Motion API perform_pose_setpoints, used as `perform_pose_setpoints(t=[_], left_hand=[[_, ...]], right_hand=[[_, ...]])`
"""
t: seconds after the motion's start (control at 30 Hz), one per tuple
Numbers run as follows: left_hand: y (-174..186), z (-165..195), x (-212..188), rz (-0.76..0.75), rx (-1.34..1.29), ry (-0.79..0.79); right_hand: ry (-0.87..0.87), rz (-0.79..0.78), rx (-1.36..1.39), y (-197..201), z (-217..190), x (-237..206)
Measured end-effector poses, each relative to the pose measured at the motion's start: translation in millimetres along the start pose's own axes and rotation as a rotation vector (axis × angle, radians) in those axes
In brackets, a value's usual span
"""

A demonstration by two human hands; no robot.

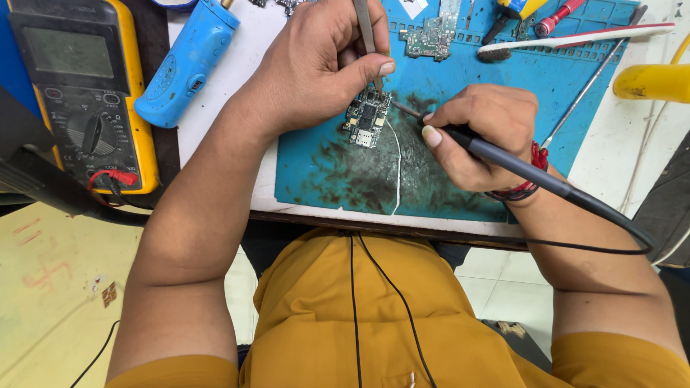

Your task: The person solders components onto a small circuit board at a workbench, holding the board steady with tweezers in one hand while applying a soldering iron to the board with the other. They reposition the board and continue soldering different points, with other boards and repair tools laid out on the bench.

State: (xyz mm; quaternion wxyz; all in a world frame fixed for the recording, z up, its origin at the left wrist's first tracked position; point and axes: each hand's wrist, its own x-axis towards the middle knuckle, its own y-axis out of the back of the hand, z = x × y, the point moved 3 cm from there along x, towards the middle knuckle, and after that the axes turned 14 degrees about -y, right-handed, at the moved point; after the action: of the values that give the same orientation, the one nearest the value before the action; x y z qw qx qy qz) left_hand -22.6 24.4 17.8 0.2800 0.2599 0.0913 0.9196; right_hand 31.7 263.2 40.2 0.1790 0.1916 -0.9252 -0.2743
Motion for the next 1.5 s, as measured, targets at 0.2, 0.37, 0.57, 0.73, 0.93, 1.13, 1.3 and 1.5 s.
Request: perform_pose_setpoints(t=[0.2,0.37,0.57,0.73,0.93,1.13,1.3,1.5], left_hand=[[-0.2,-0.5,-0.3,-0.002,0.011,-0.006],[-0.5,-1.2,0.0,-0.001,0.0,0.0],[-0.4,-0.2,0.1,0.0,-0.006,0.01],[-0.4,-0.7,0.9,-0.003,-0.02,0.02],[-0.7,-0.7,1.0,-0.002,-0.029,0.018],[-0.8,-0.2,-0.4,0.0,-0.013,0.012],[-1.2,-0.2,-0.9,-0.003,0.009,0.005],[-0.5,-0.1,-0.3,-0.001,0.008,-0.008]], right_hand=[[-0.004,0.001,-0.005,0.7,-0.1,-0.2],[-0.005,0.0,-0.014,0.3,0.3,-0.5],[-0.009,0.006,-0.01,0.0,0.7,-0.8],[-0.02,0.001,-0.02,0.0,1.1,-0.8],[-0.011,0.004,-0.01,-0.1,1.2,-1.1],[-0.02,0.011,-0.019,-0.7,1.3,-2.0],[-0.015,0.01,-0.014,-0.9,1.4,-2.1],[-0.015,0.012,-0.017,-0.4,0.5,-1.4]])
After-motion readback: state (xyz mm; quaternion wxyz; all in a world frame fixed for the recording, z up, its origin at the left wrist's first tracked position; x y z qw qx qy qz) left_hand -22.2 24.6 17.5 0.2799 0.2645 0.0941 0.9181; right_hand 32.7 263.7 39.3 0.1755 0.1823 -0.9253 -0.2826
